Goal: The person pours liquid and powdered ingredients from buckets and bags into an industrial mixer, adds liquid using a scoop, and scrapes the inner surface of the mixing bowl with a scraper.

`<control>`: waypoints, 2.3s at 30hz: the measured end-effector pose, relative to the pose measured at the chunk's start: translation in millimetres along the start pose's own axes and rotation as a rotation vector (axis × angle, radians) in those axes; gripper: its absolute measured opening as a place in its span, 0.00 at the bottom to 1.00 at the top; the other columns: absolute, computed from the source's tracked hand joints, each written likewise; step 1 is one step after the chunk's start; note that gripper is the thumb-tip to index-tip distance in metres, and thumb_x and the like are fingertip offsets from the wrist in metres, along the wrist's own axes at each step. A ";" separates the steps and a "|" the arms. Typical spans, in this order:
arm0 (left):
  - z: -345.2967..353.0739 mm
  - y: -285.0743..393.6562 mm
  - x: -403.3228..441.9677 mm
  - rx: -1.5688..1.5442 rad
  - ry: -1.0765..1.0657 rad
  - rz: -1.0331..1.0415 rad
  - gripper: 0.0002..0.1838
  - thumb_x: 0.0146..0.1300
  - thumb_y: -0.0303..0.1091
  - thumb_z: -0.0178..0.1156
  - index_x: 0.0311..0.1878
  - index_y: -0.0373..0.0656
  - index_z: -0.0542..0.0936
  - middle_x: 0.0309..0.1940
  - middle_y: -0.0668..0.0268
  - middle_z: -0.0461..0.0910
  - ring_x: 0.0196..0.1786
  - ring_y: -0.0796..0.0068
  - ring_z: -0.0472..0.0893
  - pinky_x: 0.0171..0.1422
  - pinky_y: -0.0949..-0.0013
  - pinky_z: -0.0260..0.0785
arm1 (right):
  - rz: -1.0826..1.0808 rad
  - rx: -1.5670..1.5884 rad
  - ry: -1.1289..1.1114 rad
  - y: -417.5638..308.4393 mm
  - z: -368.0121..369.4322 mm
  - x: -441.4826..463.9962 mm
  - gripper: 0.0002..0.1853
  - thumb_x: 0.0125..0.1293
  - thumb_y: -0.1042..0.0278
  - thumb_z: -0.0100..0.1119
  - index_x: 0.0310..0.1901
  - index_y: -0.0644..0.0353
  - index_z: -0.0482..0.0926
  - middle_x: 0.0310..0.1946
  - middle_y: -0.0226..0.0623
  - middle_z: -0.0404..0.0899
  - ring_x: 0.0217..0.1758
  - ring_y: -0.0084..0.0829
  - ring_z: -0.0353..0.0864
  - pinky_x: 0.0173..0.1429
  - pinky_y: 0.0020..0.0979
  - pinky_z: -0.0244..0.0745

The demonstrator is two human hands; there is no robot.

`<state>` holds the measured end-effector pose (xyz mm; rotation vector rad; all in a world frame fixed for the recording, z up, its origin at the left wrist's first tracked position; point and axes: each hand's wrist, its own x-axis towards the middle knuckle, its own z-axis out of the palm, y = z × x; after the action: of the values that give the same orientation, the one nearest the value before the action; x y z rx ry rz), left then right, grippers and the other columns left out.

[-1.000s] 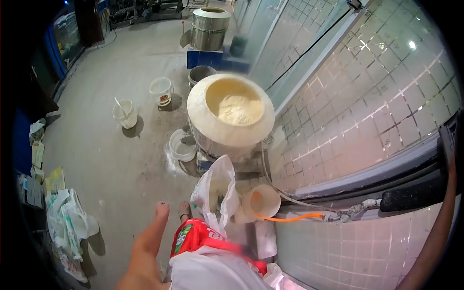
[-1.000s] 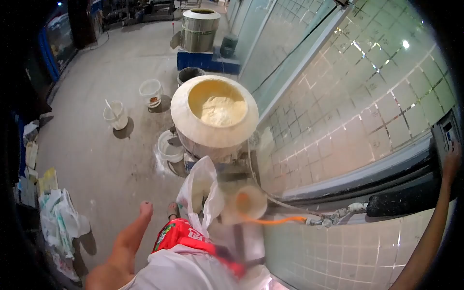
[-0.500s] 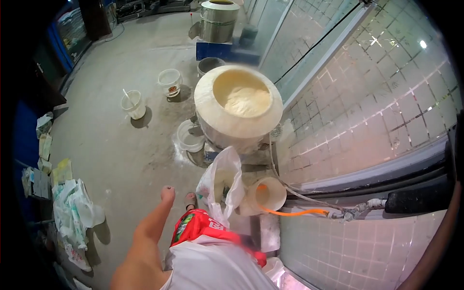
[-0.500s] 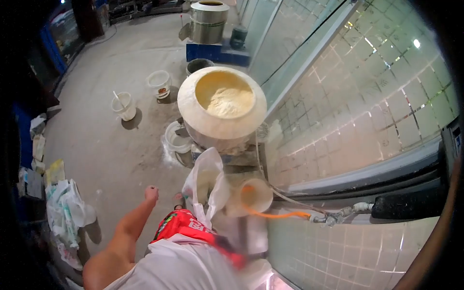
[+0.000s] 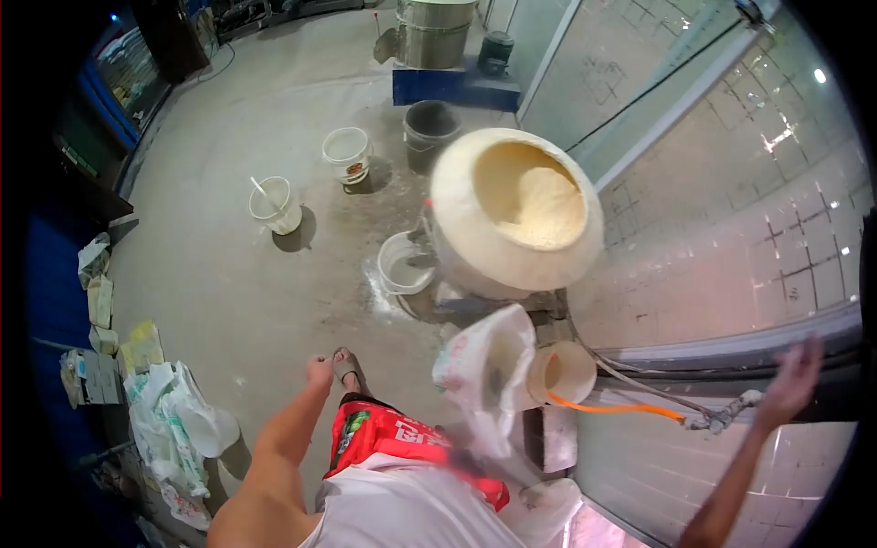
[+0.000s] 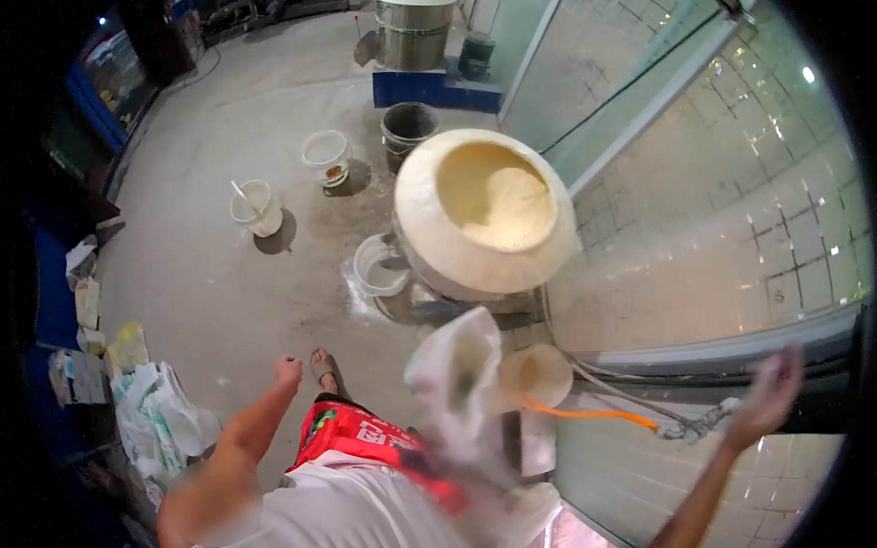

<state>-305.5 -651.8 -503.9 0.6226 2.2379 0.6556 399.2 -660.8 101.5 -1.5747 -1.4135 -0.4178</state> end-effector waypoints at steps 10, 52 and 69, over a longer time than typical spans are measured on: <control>-135.2 109.9 164.9 -0.327 -0.166 -0.169 0.06 0.57 0.31 0.53 0.37 0.43 0.69 0.23 0.68 0.68 0.22 0.76 0.70 0.22 0.72 0.63 | 0.321 0.328 -0.756 -264.3 414.0 -263.4 0.15 0.60 0.73 0.52 0.49 0.65 0.74 0.41 0.44 0.77 0.36 0.34 0.76 0.40 0.30 0.73; 224.6 732.1 769.2 0.528 -0.483 -0.020 0.15 0.54 0.28 0.51 0.47 0.44 0.72 0.32 0.67 0.70 0.27 0.75 0.72 0.25 0.74 0.65 | 1.809 -0.057 -0.081 237.8 1240.4 -159.8 0.23 0.54 0.64 0.54 0.48 0.72 0.69 0.40 0.51 0.77 0.45 0.43 0.78 0.49 0.42 0.72; 237.5 771.2 755.6 0.595 -0.585 -0.039 0.13 0.55 0.32 0.53 0.45 0.44 0.73 0.30 0.67 0.70 0.28 0.73 0.73 0.27 0.71 0.68 | 1.774 -0.433 -0.390 200.5 1203.6 -127.6 0.27 0.61 0.60 0.48 0.61 0.61 0.60 0.47 0.59 0.74 0.53 0.56 0.73 0.58 0.48 0.66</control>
<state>-423.5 446.3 -552.6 0.9133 1.8537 -0.2258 152.8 257.1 -674.1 -2.6368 0.2806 0.7276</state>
